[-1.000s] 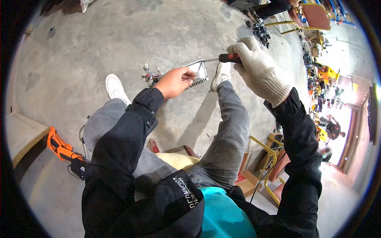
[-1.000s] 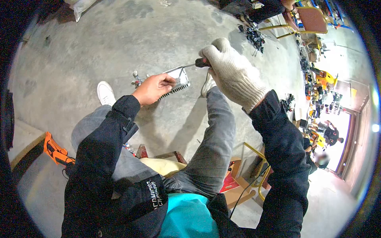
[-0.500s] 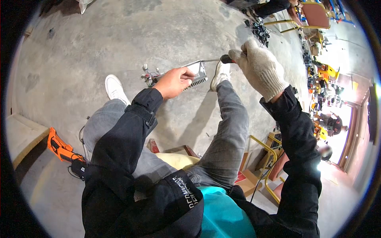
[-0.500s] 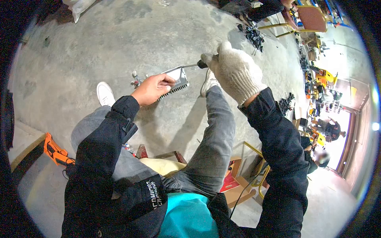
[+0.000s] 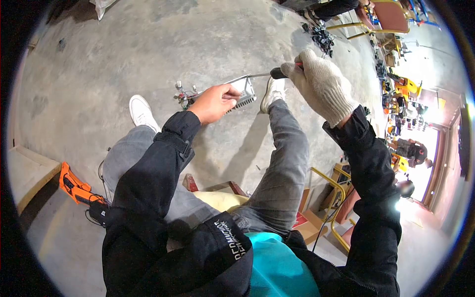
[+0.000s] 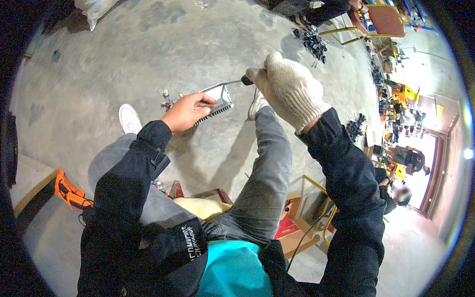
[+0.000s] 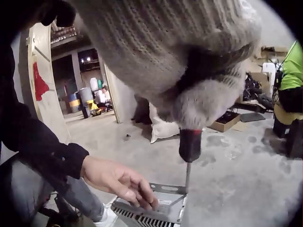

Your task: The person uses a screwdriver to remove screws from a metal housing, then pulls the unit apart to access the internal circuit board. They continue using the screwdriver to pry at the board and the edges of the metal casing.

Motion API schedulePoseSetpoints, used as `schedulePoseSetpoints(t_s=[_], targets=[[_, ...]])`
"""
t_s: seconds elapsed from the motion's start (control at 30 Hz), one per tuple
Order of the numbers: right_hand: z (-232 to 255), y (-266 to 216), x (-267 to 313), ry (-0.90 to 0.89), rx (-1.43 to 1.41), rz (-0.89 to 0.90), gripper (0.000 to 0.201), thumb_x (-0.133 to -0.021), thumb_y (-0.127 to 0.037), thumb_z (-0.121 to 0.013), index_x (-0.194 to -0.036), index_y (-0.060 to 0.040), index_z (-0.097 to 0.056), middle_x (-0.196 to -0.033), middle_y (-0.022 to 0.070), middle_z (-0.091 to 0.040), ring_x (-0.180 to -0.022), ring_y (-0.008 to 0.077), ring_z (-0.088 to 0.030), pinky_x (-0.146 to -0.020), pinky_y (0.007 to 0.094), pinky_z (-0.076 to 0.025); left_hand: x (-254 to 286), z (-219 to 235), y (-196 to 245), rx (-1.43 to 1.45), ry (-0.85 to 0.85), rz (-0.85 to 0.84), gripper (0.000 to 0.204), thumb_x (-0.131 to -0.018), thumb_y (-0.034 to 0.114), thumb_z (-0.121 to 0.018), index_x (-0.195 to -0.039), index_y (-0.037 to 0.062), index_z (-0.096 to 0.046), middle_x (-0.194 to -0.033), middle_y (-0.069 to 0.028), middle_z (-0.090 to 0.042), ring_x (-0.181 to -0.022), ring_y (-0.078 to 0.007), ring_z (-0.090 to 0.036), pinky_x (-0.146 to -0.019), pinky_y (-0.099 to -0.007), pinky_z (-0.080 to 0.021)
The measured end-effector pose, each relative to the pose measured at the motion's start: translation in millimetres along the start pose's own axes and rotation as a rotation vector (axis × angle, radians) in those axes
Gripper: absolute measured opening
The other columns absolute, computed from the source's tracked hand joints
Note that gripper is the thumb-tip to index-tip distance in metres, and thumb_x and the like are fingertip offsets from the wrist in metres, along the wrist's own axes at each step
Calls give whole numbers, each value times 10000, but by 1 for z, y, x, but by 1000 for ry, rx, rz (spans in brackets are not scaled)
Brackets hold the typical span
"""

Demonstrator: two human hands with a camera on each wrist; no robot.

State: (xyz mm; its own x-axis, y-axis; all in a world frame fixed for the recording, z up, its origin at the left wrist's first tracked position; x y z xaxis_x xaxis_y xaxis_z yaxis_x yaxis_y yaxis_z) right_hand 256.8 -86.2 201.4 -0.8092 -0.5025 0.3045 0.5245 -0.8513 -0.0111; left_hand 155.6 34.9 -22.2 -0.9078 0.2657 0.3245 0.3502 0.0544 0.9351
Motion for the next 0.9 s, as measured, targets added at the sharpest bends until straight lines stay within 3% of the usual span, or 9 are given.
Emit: schedulePoseSetpoints(t_s=[0.07,0.13,0.23,0.37,0.43,0.57,0.73,0.87,0.9], targets=[[-4,5,4,-39,25,-79,295,-882,-169,-710,-1139,-86,-591,-1088,174,-594,-932,380,-674,-760,446,-549,0,0,0,0,0,-7,298,-957,26,-598,-1249,-32,-599,-1198,-117,-672,-1144,-184,-639,-1030,-315,-495],[2,-7,13,185,-43,291,288,-882,-178,-707,-1128,-86,-589,-1091,175,-594,-950,386,-671,-769,453,-546,0,0,0,2,-1,-15,298,-958,25,-596,-1250,-32,-599,-1201,-117,-671,-1145,-185,-638,-1033,-316,-494],[0,-13,11,196,-35,519,296,-884,-195,-708,-1131,-85,-589,-1097,170,-595,-947,391,-667,-772,464,-544,-1,-1,0,17,-23,-31,297,-962,26,-589,-1254,-33,-597,-1204,-118,-671,-1144,-188,-640,-1037,-320,-491],[-1,-12,10,171,9,342,300,-884,-206,-713,-1129,-87,-590,-1087,173,-595,-922,394,-664,-765,470,-543,5,0,6,4,-2,-6,295,-966,31,-590,-1254,-34,-599,-1200,-117,-672,-1144,-185,-638,-1038,-321,-490],[-5,-5,6,38,88,68,286,-889,-194,-706,-1129,-95,-588,-1063,174,-587,-897,388,-663,-755,464,-544,3,-1,7,-6,4,5,295,-966,32,-592,-1254,-34,-600,-1199,-116,-672,-1145,-183,-636,-1038,-319,-489],[-10,-4,6,51,113,128,252,-893,-160,-681,-1122,-106,-590,-1055,180,-583,-913,389,-660,-759,458,-546,-1,-1,-1,10,-1,-19,294,-965,32,-594,-1252,-35,-602,-1206,-119,-671,-1147,-180,-634,-1038,-319,-489],[-2,-18,19,144,35,572,276,-869,-97,-666,-1137,-121,-600,-1084,172,-592,-960,380,-655,-772,452,-550,0,0,1,2,-6,-32,292,-966,31,-594,-1250,-35,-602,-1208,-121,-671,-1146,-181,-634,-1035,-319,-491],[-6,-17,16,101,84,485,261,-883,-130,-674,-1135,-102,-608,-1076,177,-595,-953,390,-659,-766,450,-549,3,1,3,16,5,-9,301,-961,23,-591,-1257,-34,-598,-1217,-125,-669,-1158,-187,-633,-1036,-320,-492],[-6,-13,14,112,32,361,241,-901,-155,-663,-1127,-88,-614,-1072,184,-597,-950,398,-660,-764,446,-549,3,0,4,4,12,-13,304,-960,20,-590,-1259,-34,-596,-1220,-125,-668,-1162,-189,-633,-1036,-320,-492]])
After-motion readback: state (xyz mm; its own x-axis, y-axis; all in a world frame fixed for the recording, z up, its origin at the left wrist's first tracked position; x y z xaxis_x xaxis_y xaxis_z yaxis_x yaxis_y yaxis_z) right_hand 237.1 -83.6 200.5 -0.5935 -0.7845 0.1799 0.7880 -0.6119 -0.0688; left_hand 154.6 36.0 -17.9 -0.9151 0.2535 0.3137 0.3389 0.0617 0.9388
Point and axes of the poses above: each hand's wrist, its own x-axis away from the middle knuckle, its own z-axis out of the back of the hand, y = z × x, the point moved 6 cm from there along -x, towards the middle knuckle
